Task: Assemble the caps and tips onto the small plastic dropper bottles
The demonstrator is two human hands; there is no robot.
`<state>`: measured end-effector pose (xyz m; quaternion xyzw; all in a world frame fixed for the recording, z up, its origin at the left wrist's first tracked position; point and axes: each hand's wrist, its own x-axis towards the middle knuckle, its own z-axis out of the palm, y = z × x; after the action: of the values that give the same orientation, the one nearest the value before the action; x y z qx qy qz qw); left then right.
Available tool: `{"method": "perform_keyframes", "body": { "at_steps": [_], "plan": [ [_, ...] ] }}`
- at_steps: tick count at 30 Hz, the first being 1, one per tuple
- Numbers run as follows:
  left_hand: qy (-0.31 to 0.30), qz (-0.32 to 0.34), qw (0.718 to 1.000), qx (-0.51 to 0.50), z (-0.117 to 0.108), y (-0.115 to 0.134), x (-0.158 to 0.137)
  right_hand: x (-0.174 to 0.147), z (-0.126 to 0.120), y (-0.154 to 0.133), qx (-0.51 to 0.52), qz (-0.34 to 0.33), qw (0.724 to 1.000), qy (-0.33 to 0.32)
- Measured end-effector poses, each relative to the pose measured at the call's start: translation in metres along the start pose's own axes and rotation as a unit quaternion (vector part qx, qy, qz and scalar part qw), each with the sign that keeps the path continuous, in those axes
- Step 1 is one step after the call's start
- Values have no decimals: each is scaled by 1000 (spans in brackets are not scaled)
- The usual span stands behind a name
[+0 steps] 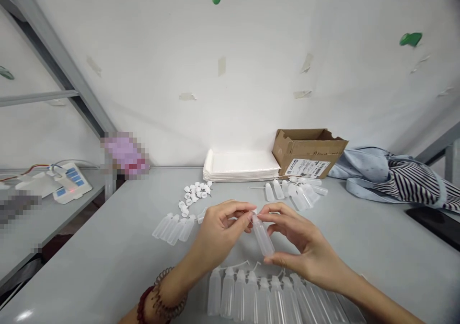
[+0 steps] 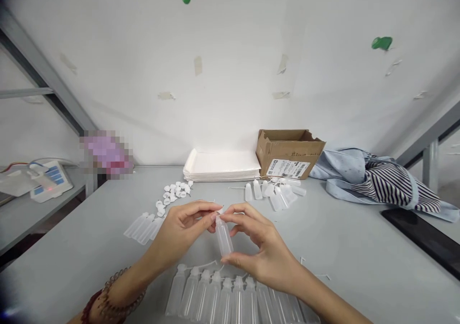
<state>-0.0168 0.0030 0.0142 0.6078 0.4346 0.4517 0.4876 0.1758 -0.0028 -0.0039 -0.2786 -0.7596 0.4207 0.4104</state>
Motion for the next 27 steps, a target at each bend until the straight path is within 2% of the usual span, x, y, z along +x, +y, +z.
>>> {"method": "perform_keyframes", "body": {
  "at_steps": [9, 15, 23, 27],
  "plan": [
    [-41, -64, 992, -104, -6, 1, 1, -1, 0, -6, -3, 0, 1000, 2],
    [-40, -105, 984, -141, -5, 4, 0, -1, 1, -5, -74, -46, 996, 10],
    [9, -110, 980, -168, -4, -3, 1, -1, 4, -1, -199, -115, 973, 11],
    [27, -116, 966, -230, -4, -3, 3, 1, 4, 5, -296, -163, 941, 20]
  ]
}}
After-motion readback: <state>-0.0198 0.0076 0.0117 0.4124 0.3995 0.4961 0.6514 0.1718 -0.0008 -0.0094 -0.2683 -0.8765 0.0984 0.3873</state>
